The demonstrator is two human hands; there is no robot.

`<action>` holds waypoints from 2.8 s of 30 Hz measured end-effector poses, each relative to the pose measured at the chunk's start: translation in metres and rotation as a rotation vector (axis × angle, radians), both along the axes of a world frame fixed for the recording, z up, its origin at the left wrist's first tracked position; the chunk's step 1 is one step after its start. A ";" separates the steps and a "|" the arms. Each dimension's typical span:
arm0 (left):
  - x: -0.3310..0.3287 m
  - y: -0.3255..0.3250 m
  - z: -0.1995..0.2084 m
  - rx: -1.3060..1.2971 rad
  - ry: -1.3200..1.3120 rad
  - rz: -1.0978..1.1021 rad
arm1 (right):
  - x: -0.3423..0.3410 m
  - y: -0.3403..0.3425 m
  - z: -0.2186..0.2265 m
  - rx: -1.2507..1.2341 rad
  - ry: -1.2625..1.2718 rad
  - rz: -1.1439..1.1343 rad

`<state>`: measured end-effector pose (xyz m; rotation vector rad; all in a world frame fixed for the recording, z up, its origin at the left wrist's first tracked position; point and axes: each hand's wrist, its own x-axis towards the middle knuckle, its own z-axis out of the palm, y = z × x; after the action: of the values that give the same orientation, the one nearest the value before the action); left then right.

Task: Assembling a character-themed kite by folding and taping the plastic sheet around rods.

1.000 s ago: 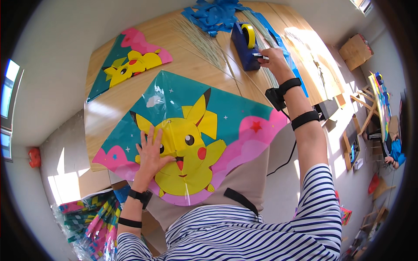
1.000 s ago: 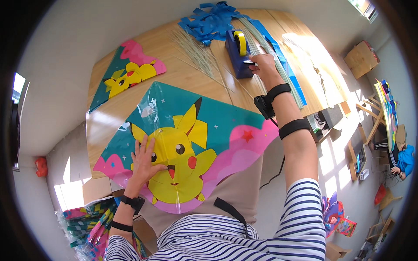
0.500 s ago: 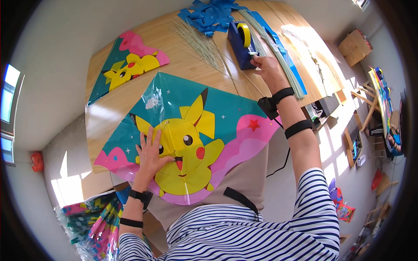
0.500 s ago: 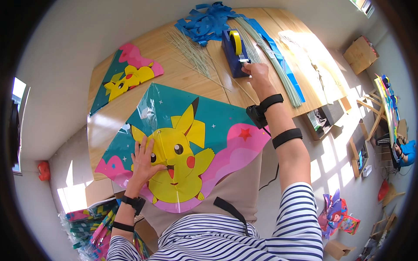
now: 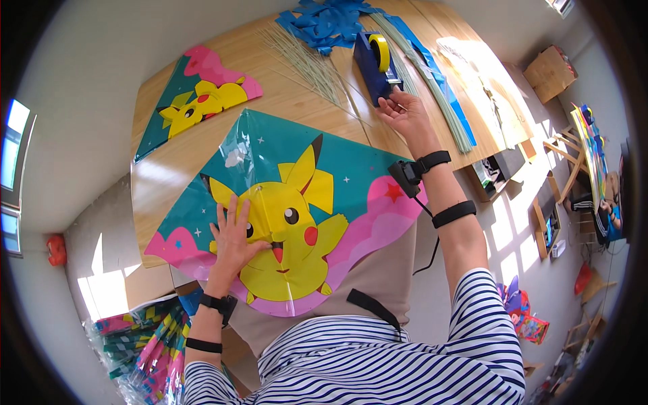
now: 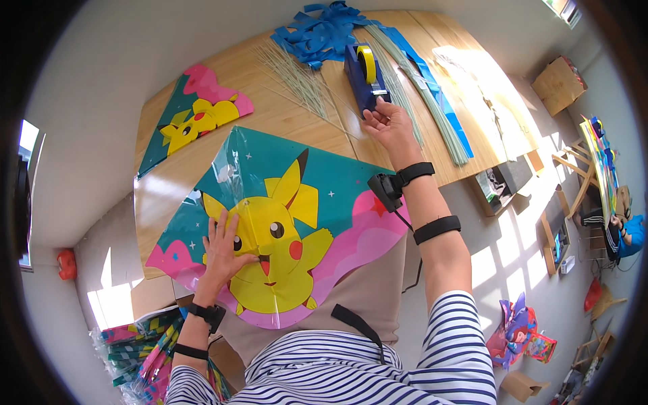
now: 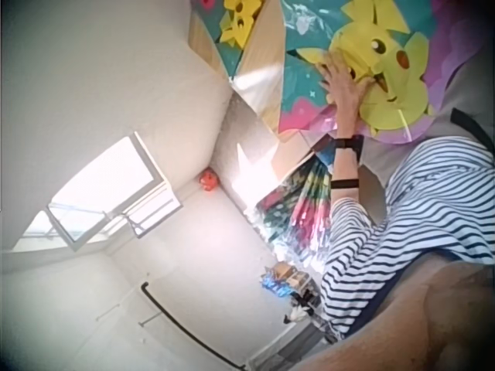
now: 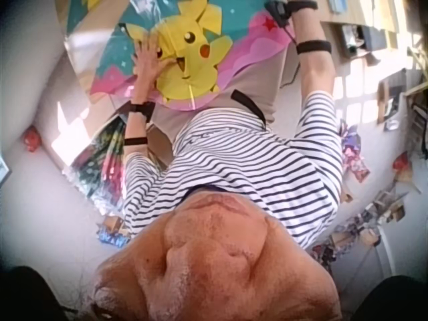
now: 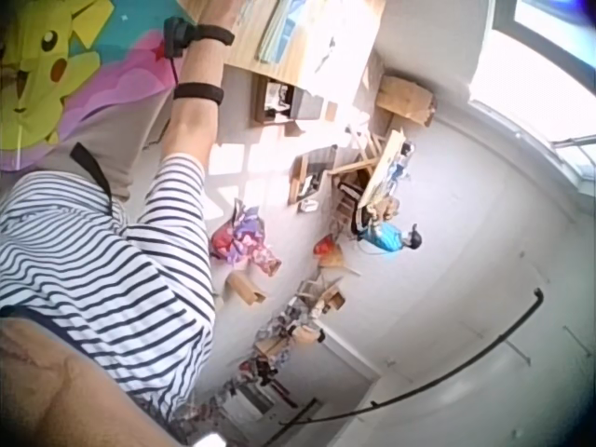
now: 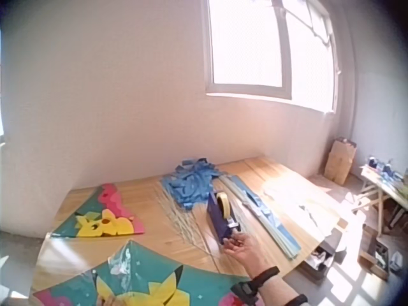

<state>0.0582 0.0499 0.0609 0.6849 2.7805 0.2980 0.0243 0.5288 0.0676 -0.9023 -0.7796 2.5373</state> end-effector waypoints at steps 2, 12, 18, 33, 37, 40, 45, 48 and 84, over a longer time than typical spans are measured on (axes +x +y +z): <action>0.001 0.002 0.003 -0.022 -0.011 0.009 | -0.001 -0.005 0.003 0.035 -0.005 -0.012; 0.000 0.000 -0.001 0.006 0.002 -0.001 | -0.012 -0.011 0.009 0.197 0.034 -0.122; 0.000 0.001 0.000 -0.002 -0.003 -0.004 | -0.013 -0.010 0.004 0.157 -0.121 -0.236; -0.030 -0.008 0.020 0.064 -0.021 0.038 | -0.051 0.014 -0.027 0.627 -0.561 -0.212; -0.095 0.015 0.033 0.277 0.085 -0.076 | -0.028 0.068 -0.106 0.993 -0.705 -0.104; -0.139 0.013 0.019 0.403 0.123 -0.022 | -0.008 0.009 -0.046 0.926 -0.456 -0.094; -0.224 0.044 -0.021 0.302 0.198 0.124 | 0.014 -0.042 0.023 0.809 0.003 0.289; -0.235 0.068 -0.031 0.256 0.242 0.202 | 0.029 -0.076 0.010 0.610 -0.039 0.516; -0.125 0.089 0.146 1.117 -0.419 -0.063 | -0.043 -0.178 0.213 2.412 0.526 0.674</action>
<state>-0.0673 0.1389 0.2068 0.7696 1.9962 1.7869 -0.0182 0.3505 0.2809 0.8714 -2.6544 0.3235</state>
